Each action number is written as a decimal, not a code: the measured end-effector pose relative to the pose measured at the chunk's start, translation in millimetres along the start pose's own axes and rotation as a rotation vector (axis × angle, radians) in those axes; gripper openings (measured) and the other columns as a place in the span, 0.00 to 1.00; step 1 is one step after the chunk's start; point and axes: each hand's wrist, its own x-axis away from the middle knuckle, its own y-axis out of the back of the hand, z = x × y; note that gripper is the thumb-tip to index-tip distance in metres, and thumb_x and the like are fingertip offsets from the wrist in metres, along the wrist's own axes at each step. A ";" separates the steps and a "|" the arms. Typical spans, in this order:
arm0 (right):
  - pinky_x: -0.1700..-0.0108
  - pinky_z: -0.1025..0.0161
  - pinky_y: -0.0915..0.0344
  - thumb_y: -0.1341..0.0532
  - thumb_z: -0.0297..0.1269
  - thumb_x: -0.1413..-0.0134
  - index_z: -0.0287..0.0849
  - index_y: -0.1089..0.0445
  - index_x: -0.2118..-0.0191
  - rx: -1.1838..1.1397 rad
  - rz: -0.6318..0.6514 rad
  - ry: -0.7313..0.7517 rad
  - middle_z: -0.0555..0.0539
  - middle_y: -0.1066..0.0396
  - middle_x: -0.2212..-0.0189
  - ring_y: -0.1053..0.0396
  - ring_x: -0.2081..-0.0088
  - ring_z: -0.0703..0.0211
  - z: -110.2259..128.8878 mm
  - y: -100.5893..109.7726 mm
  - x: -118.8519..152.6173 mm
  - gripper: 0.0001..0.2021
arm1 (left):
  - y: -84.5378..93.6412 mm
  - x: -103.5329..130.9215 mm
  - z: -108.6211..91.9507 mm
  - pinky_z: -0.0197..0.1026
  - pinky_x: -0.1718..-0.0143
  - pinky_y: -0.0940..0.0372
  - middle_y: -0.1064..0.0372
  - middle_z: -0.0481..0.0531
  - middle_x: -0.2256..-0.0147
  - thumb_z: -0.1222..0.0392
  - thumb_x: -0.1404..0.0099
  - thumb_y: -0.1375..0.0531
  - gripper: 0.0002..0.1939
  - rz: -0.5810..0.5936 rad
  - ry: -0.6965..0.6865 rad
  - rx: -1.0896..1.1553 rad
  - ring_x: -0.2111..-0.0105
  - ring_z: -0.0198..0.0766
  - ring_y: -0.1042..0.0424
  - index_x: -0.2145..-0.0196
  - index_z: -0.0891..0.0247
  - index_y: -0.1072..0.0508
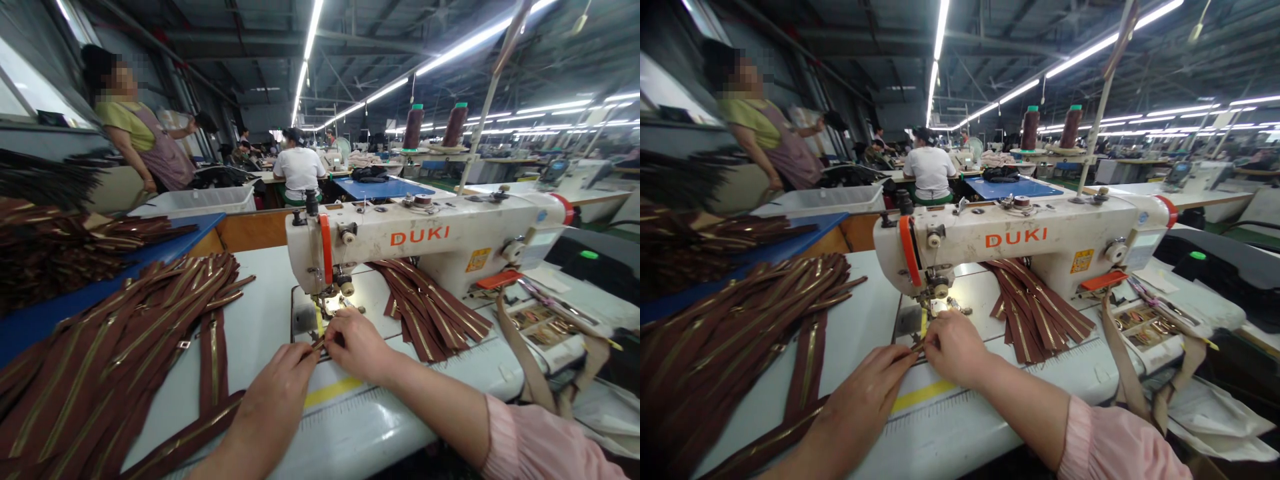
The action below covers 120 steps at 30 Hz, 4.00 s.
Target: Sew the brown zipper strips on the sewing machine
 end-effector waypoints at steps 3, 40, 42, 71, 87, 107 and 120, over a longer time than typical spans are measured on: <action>0.60 0.64 0.42 0.42 0.23 0.54 0.39 0.32 0.75 -0.004 0.012 0.005 0.47 0.32 0.73 0.36 0.64 0.57 -1.0 0.5 -0.5 0.06 | 3.4 -0.5 -0.1 0.46 0.56 0.30 0.29 0.54 0.60 0.72 0.37 0.53 0.18 -0.005 0.001 0.053 0.60 0.43 0.29 0.56 0.62 0.28; 0.59 0.63 0.42 0.42 0.20 0.56 0.39 0.27 0.75 0.129 0.214 0.305 0.47 0.27 0.74 0.34 0.69 0.60 -11.1 21.9 -24.0 0.08 | 17.0 -22.3 -22.8 0.42 0.57 0.34 0.31 0.53 0.62 0.71 0.35 0.52 0.14 0.269 0.060 0.158 0.60 0.42 0.32 0.62 0.63 0.27; 0.59 0.64 0.42 0.42 0.20 0.56 0.39 0.27 0.75 0.121 0.210 0.299 0.48 0.27 0.74 0.34 0.70 0.60 -12.3 20.7 -23.4 0.09 | 14.4 -17.6 -20.9 0.43 0.56 0.34 0.32 0.54 0.61 0.71 0.35 0.51 0.14 0.258 0.045 0.162 0.59 0.42 0.32 0.60 0.63 0.27; 0.61 0.65 0.41 0.44 0.26 0.44 0.39 0.29 0.67 0.019 -0.081 0.030 0.46 0.32 0.68 0.35 0.62 0.58 -22.1 11.0 -2.8 0.07 | -14.6 -14.7 20.0 0.49 0.46 0.37 0.33 0.64 0.46 0.72 0.37 0.54 0.22 0.158 -0.373 -0.189 0.46 0.47 0.35 0.46 0.71 0.35; 0.59 0.63 0.38 0.47 0.29 0.39 0.37 0.28 0.65 0.263 0.054 0.350 0.44 0.30 0.69 0.36 0.64 0.57 -6.8 17.3 14.3 0.10 | -20.4 -26.8 24.6 0.48 0.49 0.33 0.31 0.65 0.49 0.70 0.33 0.55 0.19 0.102 -0.293 -0.233 0.48 0.46 0.32 0.48 0.74 0.34; 0.60 0.60 0.41 0.46 0.30 0.39 0.38 0.31 0.66 0.382 0.078 0.309 0.46 0.32 0.69 0.40 0.64 0.56 -9.9 15.3 11.8 0.07 | -19.5 -41.1 25.4 0.49 0.51 0.31 0.29 0.63 0.52 0.69 0.34 0.55 0.18 0.038 -0.235 -0.134 0.51 0.46 0.30 0.51 0.69 0.33; 0.58 0.59 0.42 0.44 0.29 0.41 0.38 0.30 0.61 0.379 0.106 0.280 0.45 0.32 0.65 0.41 0.60 0.55 -8.8 18.6 9.9 0.06 | -20.2 -41.6 23.0 0.47 0.51 0.32 0.27 0.60 0.54 0.67 0.33 0.56 0.18 -0.017 -0.203 -0.093 0.52 0.44 0.28 0.53 0.68 0.31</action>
